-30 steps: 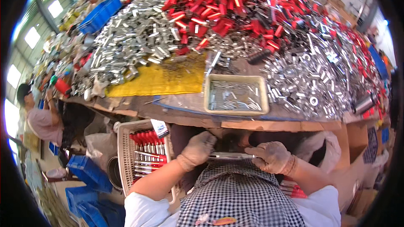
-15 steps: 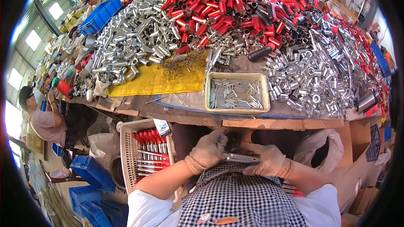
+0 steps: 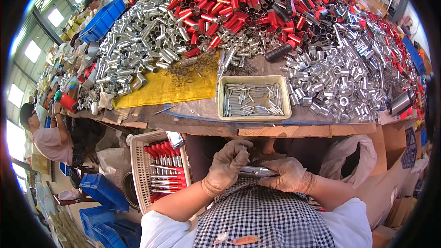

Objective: The person assembles tools by inserting metal tubes, springs, and pins into plastic handles by hand, then placing the completed tools into a basket.

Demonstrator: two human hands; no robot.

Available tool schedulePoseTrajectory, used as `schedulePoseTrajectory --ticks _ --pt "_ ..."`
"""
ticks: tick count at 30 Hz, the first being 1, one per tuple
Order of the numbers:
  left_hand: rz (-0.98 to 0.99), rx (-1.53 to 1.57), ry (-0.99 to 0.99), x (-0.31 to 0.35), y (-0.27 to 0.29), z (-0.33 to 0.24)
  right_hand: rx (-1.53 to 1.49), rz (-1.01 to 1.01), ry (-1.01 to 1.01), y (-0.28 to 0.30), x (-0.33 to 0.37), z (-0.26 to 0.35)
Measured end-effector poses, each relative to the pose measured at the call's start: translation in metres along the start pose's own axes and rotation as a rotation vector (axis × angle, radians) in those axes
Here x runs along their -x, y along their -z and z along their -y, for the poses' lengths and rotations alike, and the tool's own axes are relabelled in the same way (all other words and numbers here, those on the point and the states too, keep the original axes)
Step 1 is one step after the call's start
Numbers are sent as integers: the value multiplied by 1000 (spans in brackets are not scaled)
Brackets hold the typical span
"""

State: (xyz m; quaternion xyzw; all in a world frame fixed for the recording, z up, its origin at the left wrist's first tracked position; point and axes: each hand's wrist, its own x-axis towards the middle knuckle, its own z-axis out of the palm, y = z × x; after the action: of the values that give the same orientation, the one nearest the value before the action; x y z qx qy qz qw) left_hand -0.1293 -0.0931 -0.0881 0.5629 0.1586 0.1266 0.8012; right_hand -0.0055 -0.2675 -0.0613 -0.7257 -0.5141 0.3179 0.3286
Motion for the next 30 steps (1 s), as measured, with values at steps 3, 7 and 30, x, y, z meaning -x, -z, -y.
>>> schedulePoseTrajectory --ticks 3,7,30 --pt "7 48 -134 10 6 19 -23 -7 -37 4 -2 2" --pt "59 -21 -192 14 7 23 31 -74 48 3 -4 2" --pt "588 -868 219 -7 11 -31 273 -99 241 -9 4 -1"
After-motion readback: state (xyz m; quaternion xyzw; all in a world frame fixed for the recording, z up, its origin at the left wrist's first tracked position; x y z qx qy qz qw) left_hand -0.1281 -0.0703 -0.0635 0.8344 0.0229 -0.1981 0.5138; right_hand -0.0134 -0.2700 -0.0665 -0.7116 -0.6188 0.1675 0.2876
